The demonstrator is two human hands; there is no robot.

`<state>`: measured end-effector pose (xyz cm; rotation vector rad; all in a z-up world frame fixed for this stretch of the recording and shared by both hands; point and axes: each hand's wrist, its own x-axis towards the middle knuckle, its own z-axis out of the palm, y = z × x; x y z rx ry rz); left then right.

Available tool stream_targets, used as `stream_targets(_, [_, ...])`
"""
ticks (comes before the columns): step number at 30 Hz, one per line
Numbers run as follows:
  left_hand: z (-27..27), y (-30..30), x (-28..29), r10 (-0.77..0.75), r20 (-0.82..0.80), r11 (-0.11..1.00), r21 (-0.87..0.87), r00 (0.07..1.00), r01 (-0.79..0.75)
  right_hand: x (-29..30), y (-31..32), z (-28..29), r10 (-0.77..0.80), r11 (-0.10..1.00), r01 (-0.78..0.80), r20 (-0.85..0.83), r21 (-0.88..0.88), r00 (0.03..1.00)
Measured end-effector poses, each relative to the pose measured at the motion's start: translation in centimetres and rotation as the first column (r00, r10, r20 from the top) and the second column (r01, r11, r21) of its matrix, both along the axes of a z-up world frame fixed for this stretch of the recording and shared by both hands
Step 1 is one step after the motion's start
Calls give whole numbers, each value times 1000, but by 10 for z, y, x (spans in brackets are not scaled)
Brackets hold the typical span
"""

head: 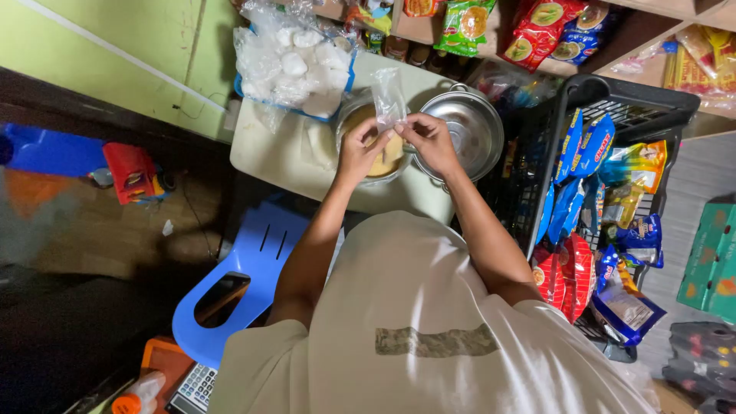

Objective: Scooping a brown powder from a container and filling small plastic bags.

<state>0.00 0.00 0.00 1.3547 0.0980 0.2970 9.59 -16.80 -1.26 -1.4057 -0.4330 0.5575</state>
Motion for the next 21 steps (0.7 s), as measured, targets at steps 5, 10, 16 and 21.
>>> stream_targets(5, [-30,-8,10,57,-77,995,-73,995,-63,3,-7,6,-14,1000,14,54,1,998])
stream_targets(10, [-22,-14,12,30,-44,991,-129,999,-35,4,-13,11,-57,997,60,62,-47,996])
stream_targets(16, [-25,-12,5,-63,150,992,-98,987,78,2,-18,19,5,991,-31,202,126,979])
stream_targets(21, [33,-26,0,-93,65,749,-653,994,113,1,-18,27,-24,991,-12,261,134,965])
